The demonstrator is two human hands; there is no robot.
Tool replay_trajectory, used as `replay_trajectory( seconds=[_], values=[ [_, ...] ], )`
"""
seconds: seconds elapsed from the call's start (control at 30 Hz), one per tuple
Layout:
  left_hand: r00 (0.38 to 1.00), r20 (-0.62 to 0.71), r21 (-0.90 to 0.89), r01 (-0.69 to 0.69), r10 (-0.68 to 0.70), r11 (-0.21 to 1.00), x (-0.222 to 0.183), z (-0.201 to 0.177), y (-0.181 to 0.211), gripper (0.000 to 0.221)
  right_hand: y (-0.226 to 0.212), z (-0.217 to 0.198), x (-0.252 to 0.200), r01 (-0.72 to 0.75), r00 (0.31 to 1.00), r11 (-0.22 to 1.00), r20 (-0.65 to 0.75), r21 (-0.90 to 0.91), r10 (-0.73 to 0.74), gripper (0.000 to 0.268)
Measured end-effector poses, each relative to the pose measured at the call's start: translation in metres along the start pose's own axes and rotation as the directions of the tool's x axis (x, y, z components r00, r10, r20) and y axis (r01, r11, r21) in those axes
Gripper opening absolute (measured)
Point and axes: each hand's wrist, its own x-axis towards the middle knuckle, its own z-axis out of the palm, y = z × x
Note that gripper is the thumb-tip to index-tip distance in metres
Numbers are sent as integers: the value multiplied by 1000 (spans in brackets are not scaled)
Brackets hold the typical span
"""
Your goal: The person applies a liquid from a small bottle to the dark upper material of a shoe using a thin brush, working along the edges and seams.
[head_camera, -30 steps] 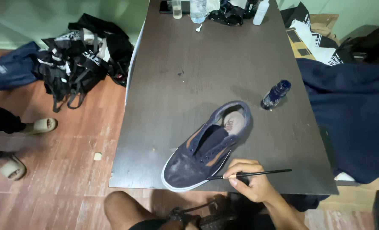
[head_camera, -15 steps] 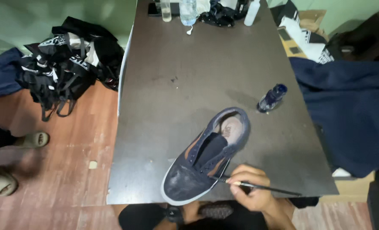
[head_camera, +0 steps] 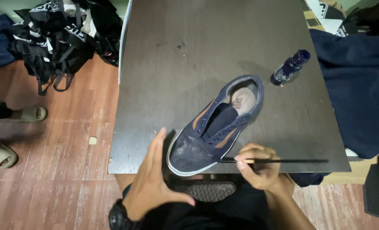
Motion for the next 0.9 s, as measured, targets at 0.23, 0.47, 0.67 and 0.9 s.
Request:
replay_trajectory(
  seconds=[0.23, 0.47, 0.67, 0.9],
  values=[
    [983, 163, 131, -111, 89, 985, 22, 9, -19, 146, -24, 14, 14, 100, 993, 987, 82, -127, -90, 12],
    [994, 100, 208, -65, 45, 976, 22, 13, -18, 141, -14, 14, 3, 108, 993, 976, -23, -191, -114, 13],
    [992, 96, 191, -94, 76, 977, 23, 13, -20, 138, -5, 14, -2, 49, 997, 966, -49, -253, -63, 22],
    [994, 109, 184, -28, 8, 982, 25, 12, -17, 137, -13, 26, 5, 205, 978, 971, 55, -124, -199, 9]
  ],
)
